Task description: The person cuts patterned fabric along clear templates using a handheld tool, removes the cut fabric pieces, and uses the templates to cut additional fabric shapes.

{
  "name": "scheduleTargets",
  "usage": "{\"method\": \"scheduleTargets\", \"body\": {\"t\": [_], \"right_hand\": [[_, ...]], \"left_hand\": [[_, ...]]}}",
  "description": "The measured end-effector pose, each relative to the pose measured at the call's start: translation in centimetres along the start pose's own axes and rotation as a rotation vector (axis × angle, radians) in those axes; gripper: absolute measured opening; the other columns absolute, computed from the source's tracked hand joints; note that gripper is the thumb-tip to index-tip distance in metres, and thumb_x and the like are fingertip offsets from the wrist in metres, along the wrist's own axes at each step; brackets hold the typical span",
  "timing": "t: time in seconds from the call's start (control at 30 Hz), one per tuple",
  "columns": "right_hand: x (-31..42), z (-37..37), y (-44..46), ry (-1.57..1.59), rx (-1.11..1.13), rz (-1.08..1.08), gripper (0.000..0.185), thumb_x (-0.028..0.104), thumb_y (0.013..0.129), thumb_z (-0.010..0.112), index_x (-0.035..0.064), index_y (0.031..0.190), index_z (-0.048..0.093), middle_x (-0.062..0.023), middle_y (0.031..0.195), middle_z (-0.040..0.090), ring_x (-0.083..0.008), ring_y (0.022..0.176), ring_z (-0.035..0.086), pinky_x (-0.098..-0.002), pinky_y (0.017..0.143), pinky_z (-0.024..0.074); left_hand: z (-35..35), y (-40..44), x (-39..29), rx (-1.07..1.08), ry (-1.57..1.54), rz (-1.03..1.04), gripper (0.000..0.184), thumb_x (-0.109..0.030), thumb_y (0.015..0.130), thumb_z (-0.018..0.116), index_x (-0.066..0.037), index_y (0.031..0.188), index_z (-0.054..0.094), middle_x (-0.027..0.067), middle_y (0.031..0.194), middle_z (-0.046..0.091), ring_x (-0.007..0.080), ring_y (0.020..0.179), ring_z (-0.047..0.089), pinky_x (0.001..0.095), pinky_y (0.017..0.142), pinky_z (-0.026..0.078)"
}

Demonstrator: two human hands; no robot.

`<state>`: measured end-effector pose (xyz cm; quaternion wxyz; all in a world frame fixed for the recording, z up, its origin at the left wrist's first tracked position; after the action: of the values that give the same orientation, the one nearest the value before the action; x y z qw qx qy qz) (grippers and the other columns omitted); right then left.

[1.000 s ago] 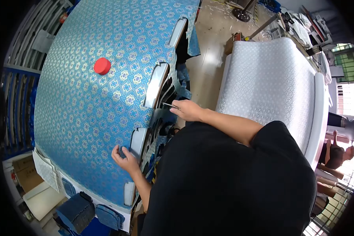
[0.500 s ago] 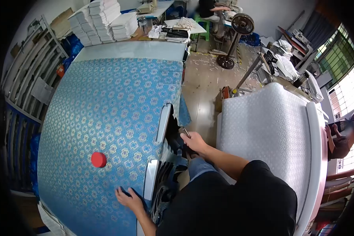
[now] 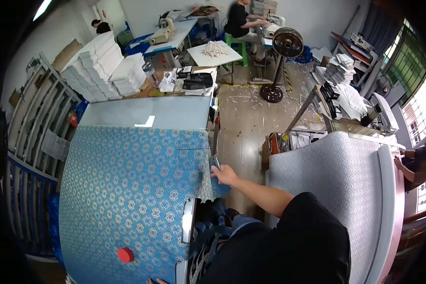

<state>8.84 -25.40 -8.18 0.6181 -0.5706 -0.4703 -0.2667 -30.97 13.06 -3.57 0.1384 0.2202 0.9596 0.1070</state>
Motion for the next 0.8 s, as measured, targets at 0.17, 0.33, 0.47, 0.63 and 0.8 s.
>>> {"method": "scheduleTargets", "body": {"t": [0.17,0.33,0.47,0.63,0.8], "right_hand": [[0.4,1.8,1.2,0.123,0.036,0.040,0.050,0.042,0.109,0.050,-0.0049,0.114,0.066,-0.0152,0.108,0.078,-0.0163,0.066,0.066,-0.0297,0.054,0.0516],[2.0,3.6,1.0,0.154,-0.019,0.015,0.038,0.033,0.107,0.059,-0.0029,0.114,0.065,-0.0123,0.104,0.078,-0.0128,0.063,0.060,-0.0294,0.056,0.0517],[3.5,4.7,0.5,0.250,-0.074,0.014,0.029,0.028,0.107,0.055,0.0007,0.114,0.062,-0.0125,0.106,0.077,-0.0150,0.076,0.065,-0.0306,0.060,0.0516],[4.5,7.4,-1.3,0.533,0.024,-0.047,0.018,0.027,0.108,0.056,0.0093,0.105,0.059,-0.0136,0.119,0.074,-0.0112,0.068,0.057,-0.0314,0.066,0.0538],[2.0,9.6,-2.2,0.464,0.229,-0.132,0.023,0.034,0.109,0.059,0.0107,0.108,0.059,-0.0147,0.124,0.070,-0.0131,0.075,0.059,-0.0319,0.072,0.0540]], "left_hand": [[0.2,0.4,-2.2,0.048,-0.027,-0.067,0.051,-0.038,0.106,0.058,0.001,0.140,0.057,0.0244,0.142,0.053,0.0428,0.130,0.049,0.0546,0.106,0.041],[-1.1,-0.9,0.4,0.149,0.009,-0.158,0.050,-0.036,0.106,0.059,0.002,0.138,0.057,0.0244,0.139,0.054,0.0431,0.129,0.049,0.0550,0.105,0.041],[-3.8,-1.1,5.7,0.193,0.070,-0.287,0.049,-0.035,0.106,0.060,0.003,0.137,0.057,0.0244,0.137,0.055,0.0432,0.127,0.049,0.0552,0.104,0.042],[0.2,2.2,10.0,-0.029,-0.386,-0.162,0.055,-0.019,0.098,0.071,0.008,0.141,0.052,0.0278,0.135,0.057,0.0434,0.123,0.055,0.0521,0.109,0.043],[1.3,5.9,5.9,0.006,-0.557,-0.083,0.093,-0.024,0.082,0.089,0.010,0.152,0.038,0.0275,0.148,0.047,0.0385,0.135,0.049,0.0461,0.116,0.038]]}}
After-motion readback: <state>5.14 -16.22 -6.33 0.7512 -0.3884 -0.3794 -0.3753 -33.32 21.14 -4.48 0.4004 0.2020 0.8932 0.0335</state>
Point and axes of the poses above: each hand's wrist, its own y-axis towards the middle knuckle, its own z-axis out of the palm, x = y × z, the point moved 2 cm from there along y, towards the middle knuckle
